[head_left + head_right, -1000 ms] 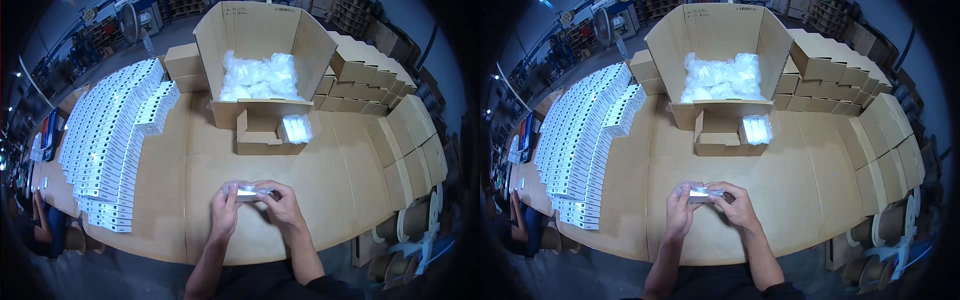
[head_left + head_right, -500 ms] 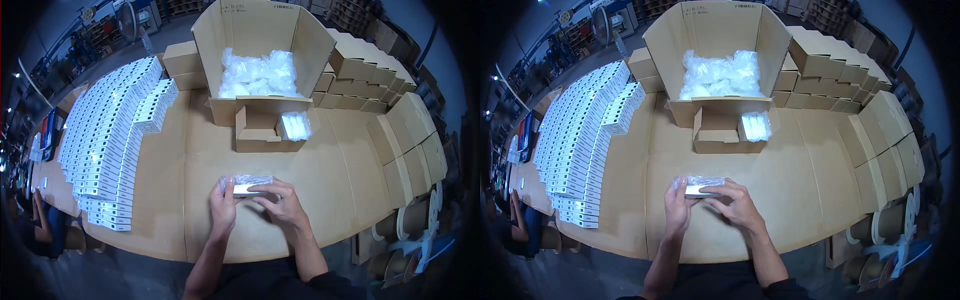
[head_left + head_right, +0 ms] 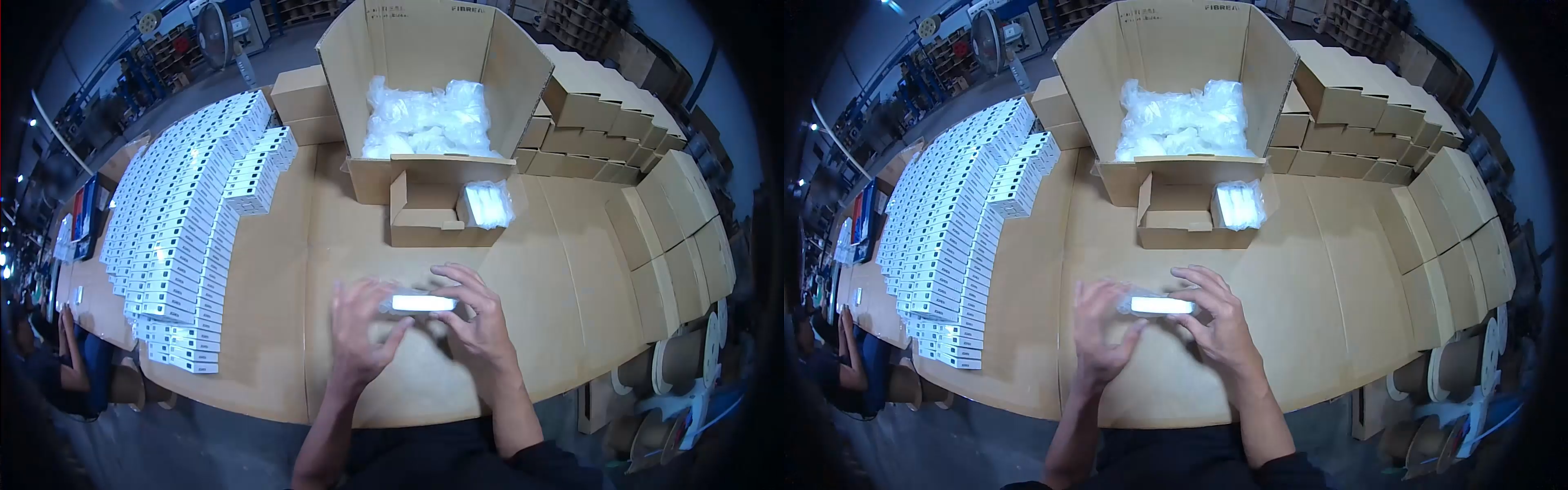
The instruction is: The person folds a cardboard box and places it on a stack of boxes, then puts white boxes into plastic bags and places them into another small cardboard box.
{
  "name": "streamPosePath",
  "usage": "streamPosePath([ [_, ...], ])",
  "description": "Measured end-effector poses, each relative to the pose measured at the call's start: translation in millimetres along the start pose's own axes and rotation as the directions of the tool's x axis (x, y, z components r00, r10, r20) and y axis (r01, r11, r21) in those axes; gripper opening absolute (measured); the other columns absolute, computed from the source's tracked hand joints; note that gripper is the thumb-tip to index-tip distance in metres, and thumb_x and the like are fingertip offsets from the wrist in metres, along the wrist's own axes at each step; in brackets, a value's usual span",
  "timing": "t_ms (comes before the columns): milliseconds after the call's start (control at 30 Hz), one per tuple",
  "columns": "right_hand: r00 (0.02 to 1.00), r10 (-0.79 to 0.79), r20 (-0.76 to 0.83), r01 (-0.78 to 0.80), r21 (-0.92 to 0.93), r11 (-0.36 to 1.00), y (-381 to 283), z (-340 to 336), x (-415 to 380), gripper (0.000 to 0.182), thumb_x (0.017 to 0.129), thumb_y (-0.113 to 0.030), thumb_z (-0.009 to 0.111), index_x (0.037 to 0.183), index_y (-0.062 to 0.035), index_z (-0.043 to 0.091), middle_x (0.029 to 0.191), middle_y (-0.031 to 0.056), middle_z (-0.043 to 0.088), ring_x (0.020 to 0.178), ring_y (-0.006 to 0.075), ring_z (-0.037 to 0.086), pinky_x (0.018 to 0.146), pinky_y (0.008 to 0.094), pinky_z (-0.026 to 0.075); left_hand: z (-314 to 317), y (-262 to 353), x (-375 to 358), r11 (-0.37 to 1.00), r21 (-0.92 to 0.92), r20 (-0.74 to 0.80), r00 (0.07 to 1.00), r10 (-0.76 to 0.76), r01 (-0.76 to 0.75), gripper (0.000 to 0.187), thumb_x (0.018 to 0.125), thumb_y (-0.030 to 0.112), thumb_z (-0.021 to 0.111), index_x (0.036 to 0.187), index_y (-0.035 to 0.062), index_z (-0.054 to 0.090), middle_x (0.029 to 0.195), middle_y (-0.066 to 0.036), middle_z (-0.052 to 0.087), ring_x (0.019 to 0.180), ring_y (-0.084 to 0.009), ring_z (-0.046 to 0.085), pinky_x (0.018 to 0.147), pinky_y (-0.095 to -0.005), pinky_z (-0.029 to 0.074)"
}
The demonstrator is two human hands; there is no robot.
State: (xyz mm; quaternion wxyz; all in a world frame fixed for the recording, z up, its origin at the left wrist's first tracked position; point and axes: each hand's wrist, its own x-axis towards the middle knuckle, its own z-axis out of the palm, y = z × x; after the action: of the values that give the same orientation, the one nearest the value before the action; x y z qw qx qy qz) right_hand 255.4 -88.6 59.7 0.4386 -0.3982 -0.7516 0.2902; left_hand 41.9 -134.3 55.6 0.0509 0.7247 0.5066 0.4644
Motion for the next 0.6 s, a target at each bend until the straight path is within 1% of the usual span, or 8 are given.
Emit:
streamPosePath([
  [33, 1.0, 0.007, 0.026, -0.007, -0.002, 1.0, -1, -1, 0, 0.033, 0.074, -0.007, 0.086, 0.106, -0.0028, 0.077, 0.134, 0.0128, 0.068, 0.132, 0.037, 0.056, 0.11, 0.047, 0.046, -3, 5, 6, 0.998, -0.029, 0.104, 0.993, 0.05, -0.047, 0.051, 0.082, 0.007, 0.083, 0.129, 0.0073, 0.062, 0.123, -0.01, 0.071, 0.124, -0.03, 0.063, 0.12, -0.0485, 0.037],
  [133, 0.998, -0.029, 0.064, 0.029, 0.006, 1.0, -3, -3, 2, 0.034, 0.074, -0.008, 0.086, 0.107, -0.0031, 0.077, 0.134, 0.0117, 0.067, 0.132, 0.0364, 0.055, 0.111, 0.0463, 0.046, 8, -4, 6, 0.979, -0.203, 0.18, 0.983, 0.034, 0.003, 0.045, 0.083, 0.004, 0.082, 0.124, 0.0053, 0.065, 0.117, -0.011, 0.073, 0.115, -0.0301, 0.069, 0.114, -0.0515, 0.044],
  [167, 0.997, -0.041, 0.069, 0.038, 0.044, 0.998, -5, -5, 4, 0.034, 0.074, -0.008, 0.086, 0.106, -0.0035, 0.077, 0.134, 0.0113, 0.067, 0.132, 0.0362, 0.055, 0.111, 0.0458, 0.045, 7, -6, 8, 0.964, -0.265, 0.159, 0.987, 0.027, 0.016, 0.042, 0.083, 0.001, 0.081, 0.122, 0.0047, 0.066, 0.114, -0.01, 0.074, 0.106, -0.031, 0.072, 0.11, -0.0527, 0.049],
  [267, 0.995, -0.062, 0.075, 0.056, 0.075, 0.996, 8, -13, 2, 0.034, 0.074, -0.007, 0.086, 0.107, -0.0037, 0.077, 0.133, 0.0102, 0.068, 0.132, 0.0353, 0.055, 0.111, 0.0452, 0.046, 3, -17, 3, 0.953, -0.288, 0.214, 0.976, -0.027, 0.09, 0.038, 0.085, 0.005, 0.08, 0.12, 0.0047, 0.065, 0.113, -0.01, 0.073, 0.107, -0.031, 0.071, 0.108, -0.0504, 0.052],
  [400, 0.99, -0.069, 0.121, 0.075, -0.045, 0.996, 11, -13, 0, 0.035, 0.075, -0.007, 0.086, 0.108, -0.0055, 0.076, 0.123, 0.0071, 0.071, 0.12, 0.0343, 0.062, 0.104, 0.0442, 0.049, 2, -23, 5, 0.951, -0.309, 0.24, 0.969, 0.053, 0.024, 0.036, 0.083, -0.003, 0.078, 0.116, 0.0037, 0.065, 0.11, -0.011, 0.072, 0.104, -0.0295, 0.071, 0.111, -0.0513, 0.051],
  [433, 0.98, -0.162, 0.114, 0.176, -0.127, 0.976, 9, -14, 4, 0.033, 0.074, -0.006, 0.085, 0.105, -0.007, 0.074, 0.114, 0.0048, 0.071, 0.108, 0.0309, 0.065, 0.095, 0.0423, 0.052, 3, -24, 5, 0.937, -0.349, 0.223, 0.973, 0.064, 0.019, 0.034, 0.084, -0.005, 0.077, 0.114, 0.0032, 0.064, 0.109, -0.012, 0.072, 0.103, -0.0294, 0.071, 0.112, -0.0517, 0.05],
  [533, 0.934, -0.223, 0.279, 0.286, -0.212, 0.934, 2, -26, 9, 0.028, 0.075, -0.006, 0.082, 0.101, -0.008, 0.071, 0.106, 0.0041, 0.07, 0.1, 0.0273, 0.065, 0.087, 0.0398, 0.052, 6, -31, 5, 0.919, -0.395, 0.247, 0.962, 0.114, -0.007, 0.032, 0.085, -0.007, 0.075, 0.113, 0.0036, 0.064, 0.108, -0.011, 0.072, 0.103, -0.03, 0.071, 0.111, -0.0518, 0.05],
  [600, 0.906, -0.257, 0.336, 0.357, -0.282, 0.891, -4, -30, 11, 0.021, 0.077, -0.004, 0.078, 0.095, -0.0082, 0.068, 0.097, 0.0051, 0.065, 0.091, 0.0269, 0.063, 0.08, 0.0394, 0.051, 7, -31, 8, 0.919, -0.392, 0.251, 0.957, 0.142, -0.034, 0.035, 0.085, -0.007, 0.075, 0.116, 0.0042, 0.063, 0.109, -0.012, 0.072, 0.105, -0.0319, 0.07, 0.111, -0.0511, 0.051],
])
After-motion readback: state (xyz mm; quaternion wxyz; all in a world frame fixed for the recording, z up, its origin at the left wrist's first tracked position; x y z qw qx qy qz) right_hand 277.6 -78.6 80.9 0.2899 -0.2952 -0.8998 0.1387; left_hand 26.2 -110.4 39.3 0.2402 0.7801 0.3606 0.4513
